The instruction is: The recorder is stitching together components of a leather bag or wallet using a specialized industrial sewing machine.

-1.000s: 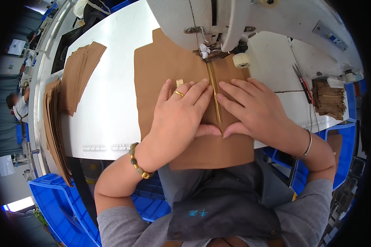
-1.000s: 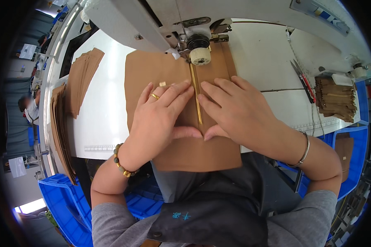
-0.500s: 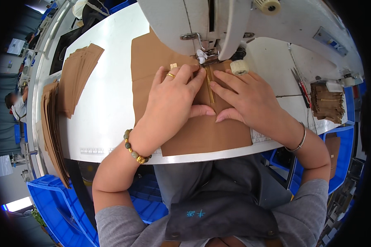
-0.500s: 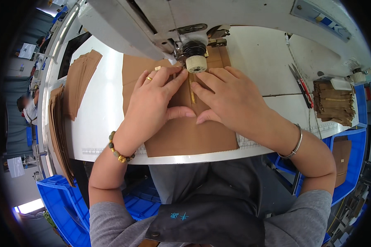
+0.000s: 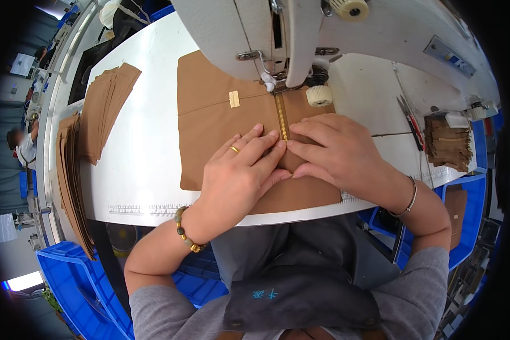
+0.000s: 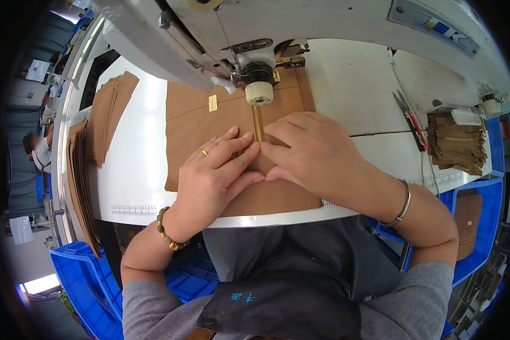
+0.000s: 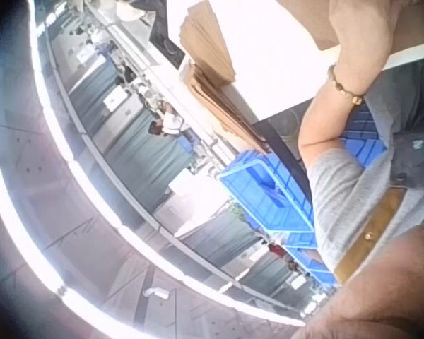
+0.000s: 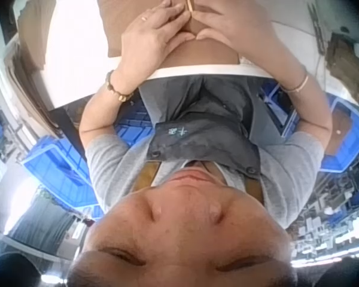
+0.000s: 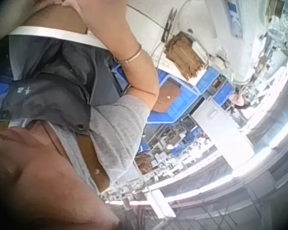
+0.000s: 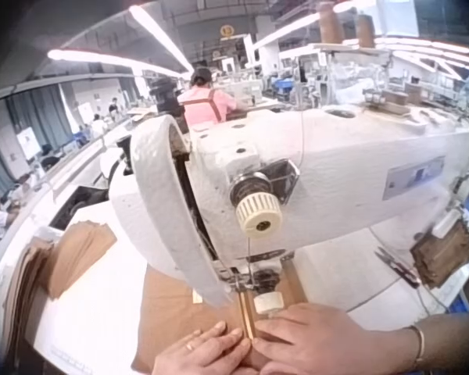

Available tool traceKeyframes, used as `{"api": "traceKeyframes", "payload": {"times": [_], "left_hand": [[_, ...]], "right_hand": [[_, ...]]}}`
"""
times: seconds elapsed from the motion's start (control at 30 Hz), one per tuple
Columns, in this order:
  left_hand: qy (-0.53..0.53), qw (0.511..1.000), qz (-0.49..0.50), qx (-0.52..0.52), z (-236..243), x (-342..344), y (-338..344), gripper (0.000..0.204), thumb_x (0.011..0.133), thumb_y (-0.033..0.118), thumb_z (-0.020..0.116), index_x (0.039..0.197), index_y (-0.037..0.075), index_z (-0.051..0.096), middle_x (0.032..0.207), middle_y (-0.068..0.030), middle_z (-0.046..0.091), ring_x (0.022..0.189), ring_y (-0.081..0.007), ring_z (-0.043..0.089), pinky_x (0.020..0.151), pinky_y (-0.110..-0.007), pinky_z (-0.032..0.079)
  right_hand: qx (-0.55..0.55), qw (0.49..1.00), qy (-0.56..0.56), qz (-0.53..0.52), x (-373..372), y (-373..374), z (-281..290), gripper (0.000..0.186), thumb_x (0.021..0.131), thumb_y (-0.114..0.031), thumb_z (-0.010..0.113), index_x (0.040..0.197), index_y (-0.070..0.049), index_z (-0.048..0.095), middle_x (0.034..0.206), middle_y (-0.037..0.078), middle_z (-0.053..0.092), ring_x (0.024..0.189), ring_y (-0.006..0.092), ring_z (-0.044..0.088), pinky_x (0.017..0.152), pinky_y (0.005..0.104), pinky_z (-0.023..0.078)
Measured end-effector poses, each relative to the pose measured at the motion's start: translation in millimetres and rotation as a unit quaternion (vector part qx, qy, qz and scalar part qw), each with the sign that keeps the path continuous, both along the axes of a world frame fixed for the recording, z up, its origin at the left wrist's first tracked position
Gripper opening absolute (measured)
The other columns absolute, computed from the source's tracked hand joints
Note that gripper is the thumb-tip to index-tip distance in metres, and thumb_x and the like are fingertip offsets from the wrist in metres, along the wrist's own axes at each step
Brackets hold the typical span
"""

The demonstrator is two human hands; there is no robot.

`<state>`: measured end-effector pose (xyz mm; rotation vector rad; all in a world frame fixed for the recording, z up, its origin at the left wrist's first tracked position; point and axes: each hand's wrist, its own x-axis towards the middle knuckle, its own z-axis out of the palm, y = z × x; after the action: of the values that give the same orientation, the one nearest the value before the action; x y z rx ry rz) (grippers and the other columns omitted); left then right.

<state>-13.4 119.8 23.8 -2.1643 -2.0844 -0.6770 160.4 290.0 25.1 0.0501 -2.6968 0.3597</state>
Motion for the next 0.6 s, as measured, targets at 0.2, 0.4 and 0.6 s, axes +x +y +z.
{"api": "traceKeyframes", "payload": {"times": [0.2, 0.4, 0.6], "left_hand": [[0.029, 0.999, -0.008, -0.014, 4, -5, 5, 0.047, 0.081, 0.034, 0.083, 0.121, 0.008, 0.078, 0.126, -0.0078, 0.073, 0.127, -0.0298, 0.067, 0.104, -0.048, 0.054], [0.023, 1.0, 0.0, -0.01, 0, -20, 21, 0.047, 0.083, 0.035, 0.082, 0.123, 0.009, 0.077, 0.127, -0.0064, 0.073, 0.128, -0.0275, 0.067, 0.108, -0.051, 0.051], [0.028, 0.999, 0.012, -0.015, -3, -32, 36, 0.046, 0.088, 0.037, 0.078, 0.124, 0.009, 0.077, 0.129, -0.0067, 0.072, 0.131, -0.0268, 0.064, 0.111, -0.052, 0.048]], "right_hand": [[0.018, 1.0, -0.002, -0.008, -3, -3, 0, 0.046, 0.074, -0.034, 0.083, 0.108, -0.005, 0.073, 0.116, 0.008, 0.068, 0.112, 0.0274, 0.066, 0.099, 0.0404, 0.054], [0.015, 0.999, -0.018, -0.022, -13, 8, -1, 0.05, 0.074, -0.034, 0.085, 0.112, -0.003, 0.074, 0.117, 0.01, 0.069, 0.109, 0.0275, 0.066, 0.096, 0.0398, 0.053], [0.031, 0.998, 0.0, -0.056, -26, 17, -10, 0.051, 0.074, -0.036, 0.086, 0.111, -0.004, 0.073, 0.109, 0.009, 0.07, 0.101, 0.0266, 0.066, 0.094, 0.0386, 0.053]]}}
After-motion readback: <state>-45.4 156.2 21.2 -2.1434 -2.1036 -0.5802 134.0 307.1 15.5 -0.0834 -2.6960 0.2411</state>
